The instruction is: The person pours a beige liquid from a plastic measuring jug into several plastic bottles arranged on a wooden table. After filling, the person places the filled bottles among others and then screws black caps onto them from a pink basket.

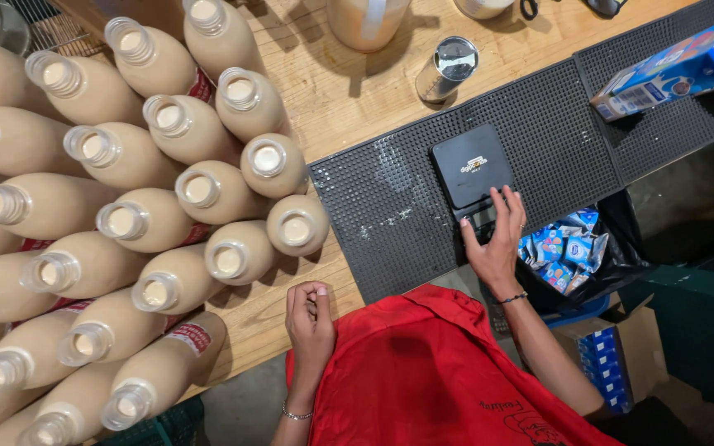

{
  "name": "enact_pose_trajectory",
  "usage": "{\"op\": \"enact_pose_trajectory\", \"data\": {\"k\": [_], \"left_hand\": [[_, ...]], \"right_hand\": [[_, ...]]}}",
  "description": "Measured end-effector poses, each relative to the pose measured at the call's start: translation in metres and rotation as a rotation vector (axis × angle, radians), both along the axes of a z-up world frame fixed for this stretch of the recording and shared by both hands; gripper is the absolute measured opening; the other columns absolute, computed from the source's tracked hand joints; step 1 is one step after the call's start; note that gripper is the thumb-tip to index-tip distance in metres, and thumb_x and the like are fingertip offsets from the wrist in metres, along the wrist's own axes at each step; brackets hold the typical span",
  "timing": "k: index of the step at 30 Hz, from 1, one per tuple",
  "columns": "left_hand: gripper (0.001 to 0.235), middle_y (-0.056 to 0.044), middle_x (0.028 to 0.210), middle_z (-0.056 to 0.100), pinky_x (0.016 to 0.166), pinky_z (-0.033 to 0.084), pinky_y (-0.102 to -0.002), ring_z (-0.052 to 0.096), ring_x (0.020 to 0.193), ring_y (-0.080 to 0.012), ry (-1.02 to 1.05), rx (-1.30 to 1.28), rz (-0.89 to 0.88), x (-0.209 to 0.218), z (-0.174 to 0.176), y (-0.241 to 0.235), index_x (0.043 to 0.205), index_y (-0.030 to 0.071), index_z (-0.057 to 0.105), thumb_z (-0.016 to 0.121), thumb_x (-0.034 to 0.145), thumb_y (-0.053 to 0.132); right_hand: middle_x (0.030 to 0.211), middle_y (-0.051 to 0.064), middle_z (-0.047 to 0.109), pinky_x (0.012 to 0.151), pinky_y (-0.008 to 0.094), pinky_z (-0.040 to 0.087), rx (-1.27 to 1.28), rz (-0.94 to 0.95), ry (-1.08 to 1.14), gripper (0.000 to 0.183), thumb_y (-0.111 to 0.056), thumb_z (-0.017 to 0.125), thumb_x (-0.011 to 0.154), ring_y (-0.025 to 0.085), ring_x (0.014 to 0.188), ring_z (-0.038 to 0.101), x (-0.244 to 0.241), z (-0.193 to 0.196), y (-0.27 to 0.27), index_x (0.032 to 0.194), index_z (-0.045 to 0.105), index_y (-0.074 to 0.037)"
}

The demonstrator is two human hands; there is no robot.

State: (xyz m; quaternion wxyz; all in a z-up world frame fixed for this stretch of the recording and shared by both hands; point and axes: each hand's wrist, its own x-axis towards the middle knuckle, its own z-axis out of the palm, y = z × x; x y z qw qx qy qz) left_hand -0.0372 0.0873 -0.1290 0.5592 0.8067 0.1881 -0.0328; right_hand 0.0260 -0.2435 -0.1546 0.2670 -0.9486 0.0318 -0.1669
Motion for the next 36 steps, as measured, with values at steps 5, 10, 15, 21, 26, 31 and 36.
{"op": "enact_pose_trajectory", "data": {"k": [5, 10, 15, 21, 26, 31, 36], "left_hand": [[0.010, -0.003, 0.089, 0.061, 0.073, 0.050, -0.030, 0.059, 0.081, -0.0175, -0.209, 0.092, 0.062, 0.021, -0.017, -0.059, 0.102, 0.010, 0.069, 0.060, 0.102, 0.015], [0.010, -0.002, 0.078, 0.059, 0.070, 0.052, -0.033, 0.059, 0.074, -0.0211, -0.426, 0.200, 0.059, 0.041, -0.053, -0.115, 0.096, 0.011, 0.071, 0.063, 0.101, 0.012], [0.023, -0.001, 0.089, 0.068, 0.081, 0.044, -0.036, 0.063, 0.080, -0.0184, -0.401, 0.403, 0.126, 0.045, -0.081, -0.147, 0.121, 0.010, 0.064, 0.062, 0.102, 0.024], [0.033, 0.000, 0.092, 0.070, 0.079, 0.042, -0.036, 0.063, 0.079, -0.0182, -0.430, 0.501, 0.144, 0.046, -0.090, -0.151, 0.129, 0.006, 0.059, 0.063, 0.102, 0.024], [0.035, -0.001, 0.089, 0.069, 0.077, 0.043, -0.036, 0.062, 0.077, -0.0191, -0.456, 0.554, 0.158, 0.054, -0.093, -0.154, 0.128, 0.005, 0.060, 0.059, 0.106, 0.031], [0.036, 0.001, 0.087, 0.069, 0.077, 0.043, -0.036, 0.062, 0.076, -0.0181, -0.471, 0.577, 0.157, 0.053, -0.091, -0.156, 0.129, 0.005, 0.061, 0.057, 0.107, 0.033], [0.032, 0.001, 0.087, 0.069, 0.077, 0.041, -0.036, 0.061, 0.075, -0.0191, -0.432, 0.572, 0.170, 0.050, -0.090, -0.155, 0.130, 0.004, 0.061, 0.057, 0.108, 0.027]], "right_hand": [[0.162, 0.022, 0.036, 0.125, 0.063, 0.020, 0.030, -0.021, 0.066, 0.069, -0.025, 0.073, 0.096, 0.048, 0.154, 0.022, 0.004, -0.025, -0.083, 0.155, 0.045, -0.004], [0.169, 0.021, 0.022, 0.125, 0.067, 0.010, 0.005, 0.036, 0.245, 0.080, -0.034, 0.080, 0.087, 0.051, 0.157, 0.011, 0.020, -0.022, -0.135, 0.156, 0.046, -0.013], [0.174, 0.024, 0.000, 0.126, 0.063, -0.001, 0.039, 0.192, 0.491, 0.085, -0.041, 0.075, 0.091, 0.047, 0.158, -0.006, 0.037, -0.003, -0.151, 0.162, 0.035, -0.019], [0.172, 0.024, -0.009, 0.122, 0.067, -0.009, 0.243, 0.130, 0.636, 0.092, -0.031, 0.084, 0.084, 0.049, 0.156, -0.014, 0.050, 0.007, -0.149, 0.160, 0.033, -0.022], [0.174, 0.018, -0.010, 0.123, 0.065, -0.009, 0.317, 0.067, 0.682, 0.093, -0.032, 0.089, 0.078, 0.045, 0.158, -0.015, 0.059, 0.000, -0.152, 0.155, 0.036, -0.026], [0.175, 0.015, -0.014, 0.124, 0.065, -0.009, 0.336, 0.035, 0.740, 0.094, -0.027, 0.090, 0.077, 0.043, 0.158, -0.016, 0.060, 0.009, -0.153, 0.153, 0.035, -0.027], [0.174, 0.016, -0.014, 0.124, 0.064, -0.008, 0.296, 0.146, 0.761, 0.085, -0.040, 0.078, 0.090, 0.043, 0.158, -0.016, 0.054, 0.010, -0.161, 0.160, 0.030, -0.028]]}}
